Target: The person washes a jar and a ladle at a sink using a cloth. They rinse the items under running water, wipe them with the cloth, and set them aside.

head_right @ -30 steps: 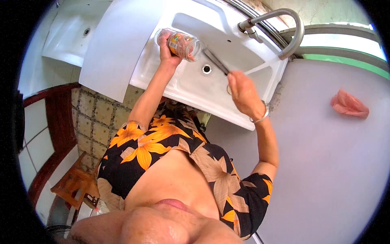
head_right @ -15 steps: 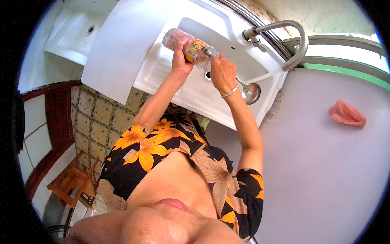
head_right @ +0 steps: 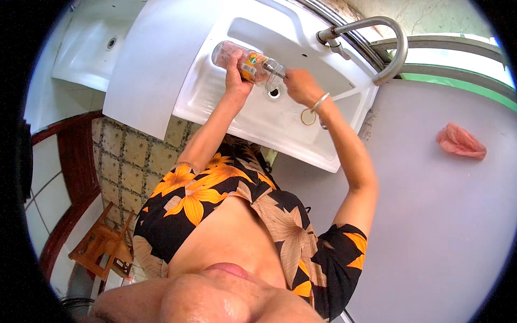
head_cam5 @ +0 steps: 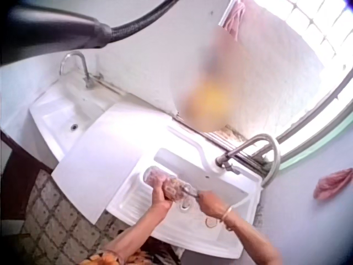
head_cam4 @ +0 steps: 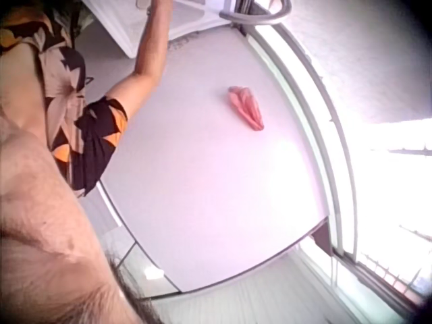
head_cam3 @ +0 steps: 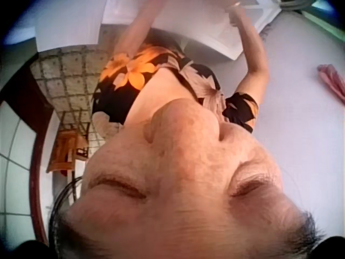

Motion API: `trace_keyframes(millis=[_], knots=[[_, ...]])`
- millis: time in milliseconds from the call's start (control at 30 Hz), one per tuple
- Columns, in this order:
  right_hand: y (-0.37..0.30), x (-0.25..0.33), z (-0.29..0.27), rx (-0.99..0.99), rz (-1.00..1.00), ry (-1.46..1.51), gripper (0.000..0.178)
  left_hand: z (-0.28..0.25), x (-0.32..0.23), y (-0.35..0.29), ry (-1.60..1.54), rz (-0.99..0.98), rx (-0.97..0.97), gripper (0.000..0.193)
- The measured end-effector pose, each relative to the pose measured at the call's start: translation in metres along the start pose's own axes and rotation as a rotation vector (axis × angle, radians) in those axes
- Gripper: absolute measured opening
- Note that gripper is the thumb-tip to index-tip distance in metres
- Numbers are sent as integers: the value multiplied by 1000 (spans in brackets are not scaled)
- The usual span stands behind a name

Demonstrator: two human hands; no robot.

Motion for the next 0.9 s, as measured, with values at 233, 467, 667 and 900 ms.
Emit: trace_keyframes(millis=[233,467,667,900], knots=[[-21,23,2,-223,-118,-85,17,27,-11,-27,55,86,67,49],[-32,34,4,-72,-219,-257,17,40,-24,-36,77,-41,170,46],[-54,22,-5,-35,-217,-364,22,33,-43,-29,154,98,87,47],[-37,11,24,-227,-70,-464,11,36,-22,-30,79,61,62,58]])
Point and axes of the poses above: each hand's wrist, its own y-axis towards the middle knuckle, its own z-axis out of the palm, x = y × z, the point moved 8 cm from there along y, towards the middle knuckle, and after that the axes turned 14 degrees about y, right-handed, at the moved point
